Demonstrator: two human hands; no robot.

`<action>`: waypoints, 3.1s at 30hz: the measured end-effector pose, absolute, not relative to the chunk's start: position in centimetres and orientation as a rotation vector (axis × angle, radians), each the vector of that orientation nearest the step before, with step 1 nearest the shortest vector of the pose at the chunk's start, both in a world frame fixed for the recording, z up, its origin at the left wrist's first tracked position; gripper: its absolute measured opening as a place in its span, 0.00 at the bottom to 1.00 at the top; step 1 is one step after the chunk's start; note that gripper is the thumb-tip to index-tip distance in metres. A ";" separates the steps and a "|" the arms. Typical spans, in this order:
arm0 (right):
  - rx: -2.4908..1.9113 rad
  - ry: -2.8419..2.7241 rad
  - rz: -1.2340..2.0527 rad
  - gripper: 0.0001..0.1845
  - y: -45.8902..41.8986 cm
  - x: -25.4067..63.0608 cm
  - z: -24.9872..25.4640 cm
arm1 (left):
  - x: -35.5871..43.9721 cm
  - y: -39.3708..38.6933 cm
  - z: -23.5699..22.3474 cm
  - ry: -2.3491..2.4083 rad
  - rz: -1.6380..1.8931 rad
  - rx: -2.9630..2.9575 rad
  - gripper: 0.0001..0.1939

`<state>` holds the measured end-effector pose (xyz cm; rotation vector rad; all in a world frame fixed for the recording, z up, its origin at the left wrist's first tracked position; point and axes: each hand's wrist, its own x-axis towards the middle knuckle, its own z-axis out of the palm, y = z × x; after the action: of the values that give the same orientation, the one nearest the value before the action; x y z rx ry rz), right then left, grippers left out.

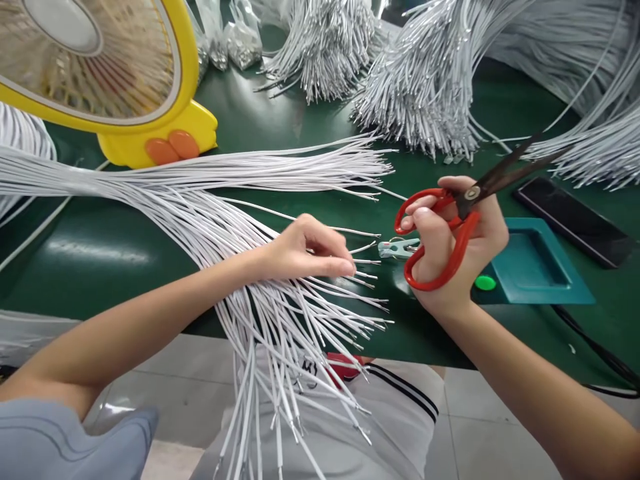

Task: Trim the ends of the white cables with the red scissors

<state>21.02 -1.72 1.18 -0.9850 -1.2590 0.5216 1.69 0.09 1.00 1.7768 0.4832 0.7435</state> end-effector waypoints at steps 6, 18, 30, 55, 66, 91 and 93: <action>-1.007 -1.218 0.527 0.10 -1.9 21.0 1.7 | 1.3 1.0 -0.4 1.018 0.886 2.465 0.09; -0.961 -1.166 0.433 0.10 -1.5 21.0 1.3 | 1.6 -0.6 0.7 0.853 0.768 2.684 0.11; -0.954 -1.255 0.301 0.11 -2.3 20.4 1.3 | 2.6 -2.3 0.3 0.537 0.970 2.574 0.07; -0.947 -1.260 0.291 0.11 -2.2 20.4 1.4 | 2.7 -1.8 0.6 0.695 1.234 2.146 0.05; -0.950 -1.259 0.337 0.10 -2.1 20.5 1.3 | 2.6 -0.4 0.2 0.808 0.989 1.476 0.10; -0.938 -1.133 0.479 0.10 -2.0 20.6 1.8 | 0.9 0.6 1.6 1.038 0.274 2.771 0.14; -0.931 -1.142 0.491 0.10 -2.0 20.6 1.8 | -0.1 2.3 1.6 1.408 0.302 2.806 0.13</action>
<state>20.56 -2.01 1.81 -0.9312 -1.1419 0.4912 -0.12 2.26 1.62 2.8062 1.4083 0.3022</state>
